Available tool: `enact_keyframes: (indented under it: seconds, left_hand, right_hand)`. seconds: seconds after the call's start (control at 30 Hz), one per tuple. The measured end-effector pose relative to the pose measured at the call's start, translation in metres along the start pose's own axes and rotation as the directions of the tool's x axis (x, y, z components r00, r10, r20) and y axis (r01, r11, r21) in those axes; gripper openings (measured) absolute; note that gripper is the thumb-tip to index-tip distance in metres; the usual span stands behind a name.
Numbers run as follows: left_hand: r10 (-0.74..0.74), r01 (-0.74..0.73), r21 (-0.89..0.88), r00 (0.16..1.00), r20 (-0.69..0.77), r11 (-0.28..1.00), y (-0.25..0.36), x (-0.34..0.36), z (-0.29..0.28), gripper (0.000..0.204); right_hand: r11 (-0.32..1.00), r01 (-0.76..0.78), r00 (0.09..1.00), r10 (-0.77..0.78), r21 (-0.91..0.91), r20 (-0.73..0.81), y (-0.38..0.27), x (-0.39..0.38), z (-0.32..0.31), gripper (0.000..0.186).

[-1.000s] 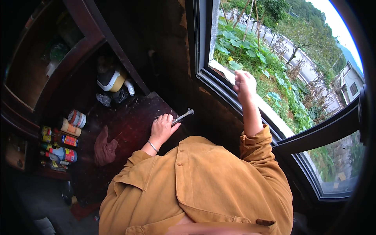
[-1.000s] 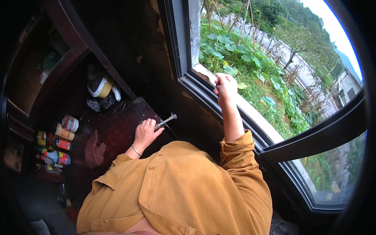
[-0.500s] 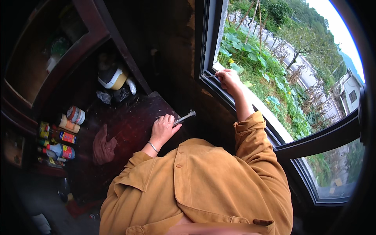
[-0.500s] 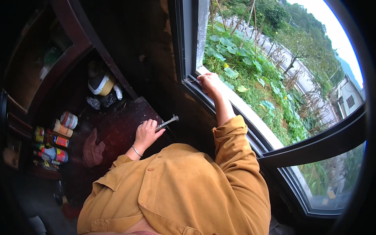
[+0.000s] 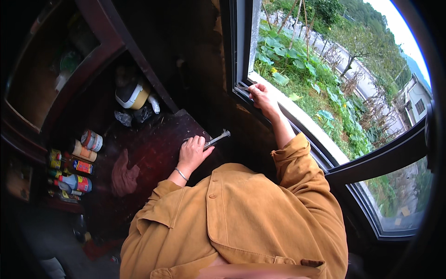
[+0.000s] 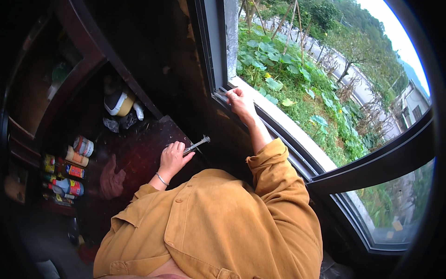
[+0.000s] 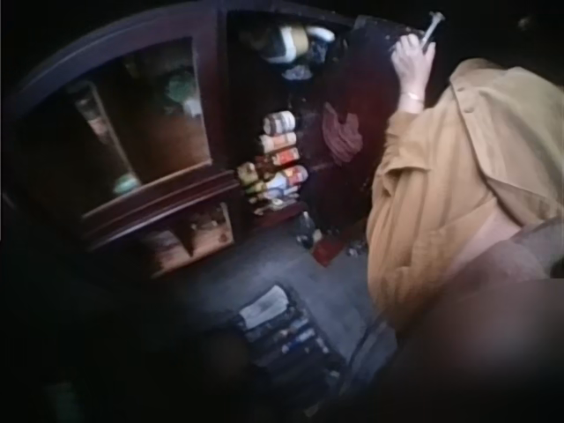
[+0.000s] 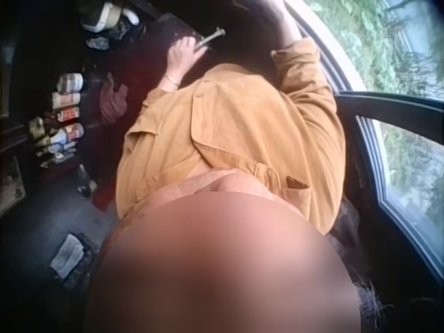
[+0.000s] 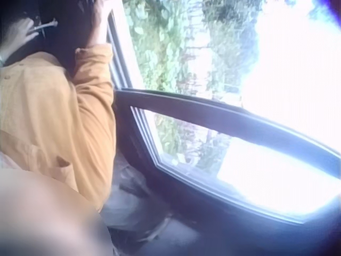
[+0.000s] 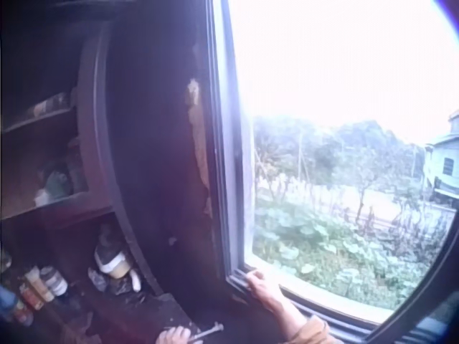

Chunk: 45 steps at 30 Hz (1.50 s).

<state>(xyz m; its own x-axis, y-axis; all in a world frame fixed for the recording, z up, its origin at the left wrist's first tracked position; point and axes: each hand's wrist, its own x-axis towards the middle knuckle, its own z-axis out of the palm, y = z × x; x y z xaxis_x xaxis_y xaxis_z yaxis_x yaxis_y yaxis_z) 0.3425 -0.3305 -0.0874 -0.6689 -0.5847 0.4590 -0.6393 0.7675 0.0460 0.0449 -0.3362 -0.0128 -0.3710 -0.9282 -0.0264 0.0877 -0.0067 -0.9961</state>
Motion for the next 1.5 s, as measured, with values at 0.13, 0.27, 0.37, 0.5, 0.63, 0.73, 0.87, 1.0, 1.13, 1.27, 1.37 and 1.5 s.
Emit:
enact_keyframes:
  seconds: [0.13,0.27,0.37,0.5,0.63,0.73,0.87,1.0,1.13,1.27,1.37,1.5]
  left_hand:
    - [-0.004,0.004,-0.006,1.0,0.003,1.0,0.001,0.001,0.002,0.034]
    - [-0.009,0.009,-0.002,1.0,0.006,1.0,0.001,0.0,0.0,0.034]
    - [-0.003,0.003,0.001,1.0,0.006,1.0,0.001,0.0,-0.001,0.034]
    - [0.001,-0.001,-0.012,1.0,0.008,1.0,0.002,0.0,0.0,0.034]
    - [-0.006,0.006,-0.017,1.0,0.003,1.0,0.0,-0.001,0.0,0.034]
    - [0.004,-0.004,-0.033,1.0,-0.003,0.999,0.0,0.0,0.001,0.034]
    - [-0.005,0.004,-0.028,1.0,-0.002,1.0,-0.001,-0.001,0.002,0.034]
    - [-0.01,0.01,-0.024,1.0,0.001,1.0,0.0,-0.001,0.0,0.034]
    - [0.0,0.0,-0.019,1.0,0.006,1.0,0.0,-0.002,0.001,0.034]
    - [-0.002,0.002,-0.019,1.0,0.011,1.0,0.0,0.0,0.0,0.034]
    - [-0.002,0.002,-0.016,1.0,0.003,1.0,0.001,0.0,-0.001,0.034]
    - [0.005,-0.005,-0.009,1.0,-0.005,1.0,0.0,0.0,0.001,0.034]
  right_hand:
    - [0.996,-0.001,1.0,0.002,0.09,-0.007,-0.002,-0.005,-0.002,0.011]
    - [0.956,-0.014,0.998,0.03,0.294,-0.053,-0.012,-0.013,-0.005,0.009]
    - [0.825,0.146,0.964,0.005,0.546,-0.265,-0.021,-0.018,-0.024,0.008]
    - [0.651,0.28,0.885,0.11,0.706,-0.452,-0.021,-0.015,-0.064,0.007]
    - [0.972,-0.073,0.989,0.1,0.225,-0.112,-0.045,-0.046,-0.032,0.007]
    - [0.993,-0.117,0.991,0.119,0.032,-0.061,-0.048,-0.056,-0.017,0.009]
    - [0.969,-0.151,0.988,0.144,-0.195,-0.049,-0.049,-0.059,-0.009,0.013]
    - [0.939,-0.172,0.985,0.164,-0.298,-0.053,-0.047,-0.048,-0.007,0.014]
    - [0.977,-0.167,0.986,0.164,-0.137,-0.031,-0.025,-0.028,-0.006,0.012]
    - [0.986,-0.168,0.985,0.169,0.022,-0.043,-0.016,-0.014,0.011,0.011]
    - [0.985,-0.115,0.992,0.12,0.13,-0.029,-0.01,-0.015,0.017,0.01]
    - [0.965,-0.089,0.995,0.095,0.247,-0.014,-0.001,-0.018,0.017,0.009]
